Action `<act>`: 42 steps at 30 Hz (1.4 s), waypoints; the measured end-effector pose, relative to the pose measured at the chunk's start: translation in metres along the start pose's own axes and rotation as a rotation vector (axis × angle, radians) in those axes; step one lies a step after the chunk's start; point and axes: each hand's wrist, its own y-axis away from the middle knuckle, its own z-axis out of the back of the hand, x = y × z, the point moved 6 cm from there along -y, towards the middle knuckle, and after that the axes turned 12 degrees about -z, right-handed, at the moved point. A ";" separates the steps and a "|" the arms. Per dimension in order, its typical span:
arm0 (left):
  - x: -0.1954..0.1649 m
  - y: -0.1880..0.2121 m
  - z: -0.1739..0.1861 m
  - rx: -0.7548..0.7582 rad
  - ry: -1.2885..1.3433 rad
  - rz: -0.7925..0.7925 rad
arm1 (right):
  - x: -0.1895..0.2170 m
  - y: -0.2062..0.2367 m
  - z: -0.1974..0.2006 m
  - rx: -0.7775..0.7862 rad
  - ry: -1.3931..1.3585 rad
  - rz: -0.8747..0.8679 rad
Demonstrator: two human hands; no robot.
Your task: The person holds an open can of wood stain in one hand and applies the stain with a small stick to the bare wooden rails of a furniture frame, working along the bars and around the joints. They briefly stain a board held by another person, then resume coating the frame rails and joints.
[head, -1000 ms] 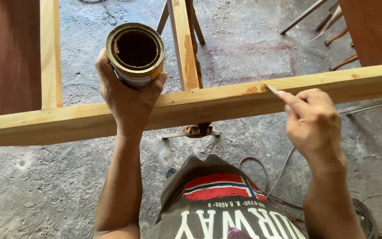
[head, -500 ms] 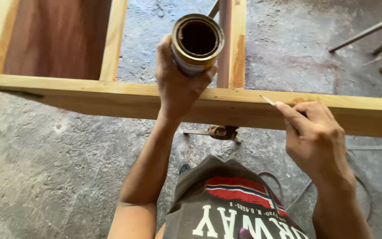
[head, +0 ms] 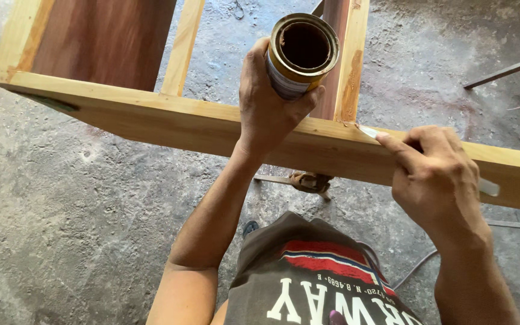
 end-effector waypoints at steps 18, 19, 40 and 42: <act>0.003 -0.002 0.005 -0.016 -0.002 -0.010 | 0.027 0.009 -0.016 -0.013 -0.288 -0.027; 0.003 -0.003 0.005 -0.023 0.004 -0.007 | 0.030 0.008 -0.016 -0.033 -0.314 -0.006; 0.007 -0.004 0.008 -0.063 0.003 -0.026 | 0.054 -0.004 -0.019 -0.014 -0.076 0.082; 0.009 -0.004 0.008 -0.057 0.017 -0.020 | 0.060 -0.003 -0.023 -0.032 -0.031 0.124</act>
